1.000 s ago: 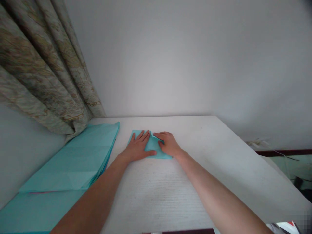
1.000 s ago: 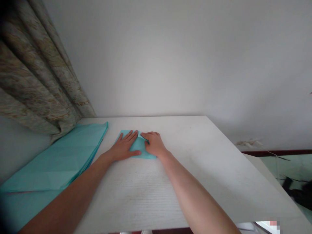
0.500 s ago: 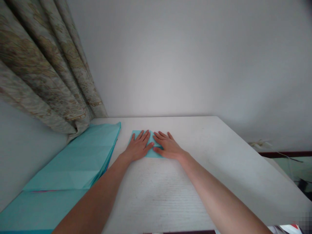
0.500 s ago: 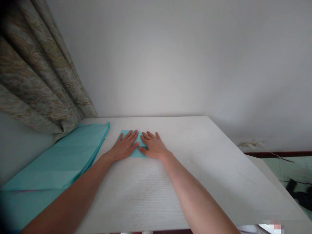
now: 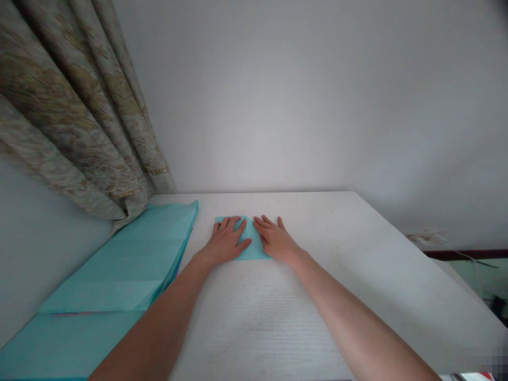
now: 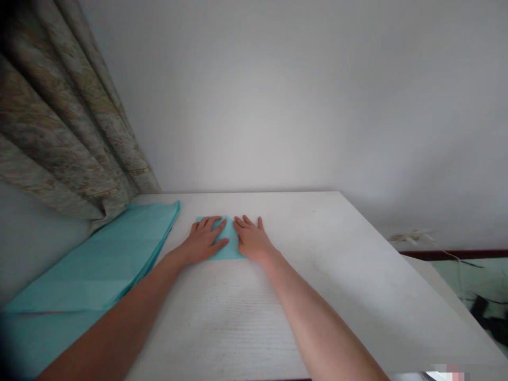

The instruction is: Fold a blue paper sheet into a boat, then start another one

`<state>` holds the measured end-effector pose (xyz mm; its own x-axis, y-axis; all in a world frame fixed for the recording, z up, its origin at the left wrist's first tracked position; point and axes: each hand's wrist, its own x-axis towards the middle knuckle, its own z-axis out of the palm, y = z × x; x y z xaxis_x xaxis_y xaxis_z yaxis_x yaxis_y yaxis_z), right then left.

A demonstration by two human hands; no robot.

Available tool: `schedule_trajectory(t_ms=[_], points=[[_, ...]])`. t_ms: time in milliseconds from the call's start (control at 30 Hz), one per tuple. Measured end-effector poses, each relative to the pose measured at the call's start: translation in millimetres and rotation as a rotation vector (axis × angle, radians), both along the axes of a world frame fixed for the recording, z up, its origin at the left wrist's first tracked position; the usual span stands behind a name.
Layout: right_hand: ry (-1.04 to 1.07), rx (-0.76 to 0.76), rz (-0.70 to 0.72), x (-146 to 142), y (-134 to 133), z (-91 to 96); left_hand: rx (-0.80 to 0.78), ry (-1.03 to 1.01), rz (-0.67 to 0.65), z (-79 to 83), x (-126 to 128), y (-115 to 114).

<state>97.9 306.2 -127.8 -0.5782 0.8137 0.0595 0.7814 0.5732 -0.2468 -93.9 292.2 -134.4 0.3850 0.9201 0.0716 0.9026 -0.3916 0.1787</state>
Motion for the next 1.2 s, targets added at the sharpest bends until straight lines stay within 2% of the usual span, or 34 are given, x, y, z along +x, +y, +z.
schedule_trajectory(t_ms=[233, 567, 733, 867, 1067, 1200], points=[[-0.057, 0.023, 0.068, -5, -9, 6.4, -0.078, 0.019, -0.169, -7.6, 5, -2], [-0.082, 0.027, 0.015, -8, -13, 7.9, -0.042, -0.008, -0.123, -6.5, 4, -1], [-0.097, 0.031, 0.007, -8, -12, 7.3, 0.03, -0.067, -0.118, 4.5, 2, -1], [-0.131, 0.111, -0.114, -6, -10, 4.9, 0.109, -0.13, -0.082, 9.1, 1, -2], [-0.122, 0.153, -0.445, -3, 0, 1.1, 0.12, -0.243, -0.128, 5.8, 0, 0], [-0.11, 0.184, -0.495, -3, 2, 1.1, 0.145, -0.236, -0.087, 9.8, 1, 0]])
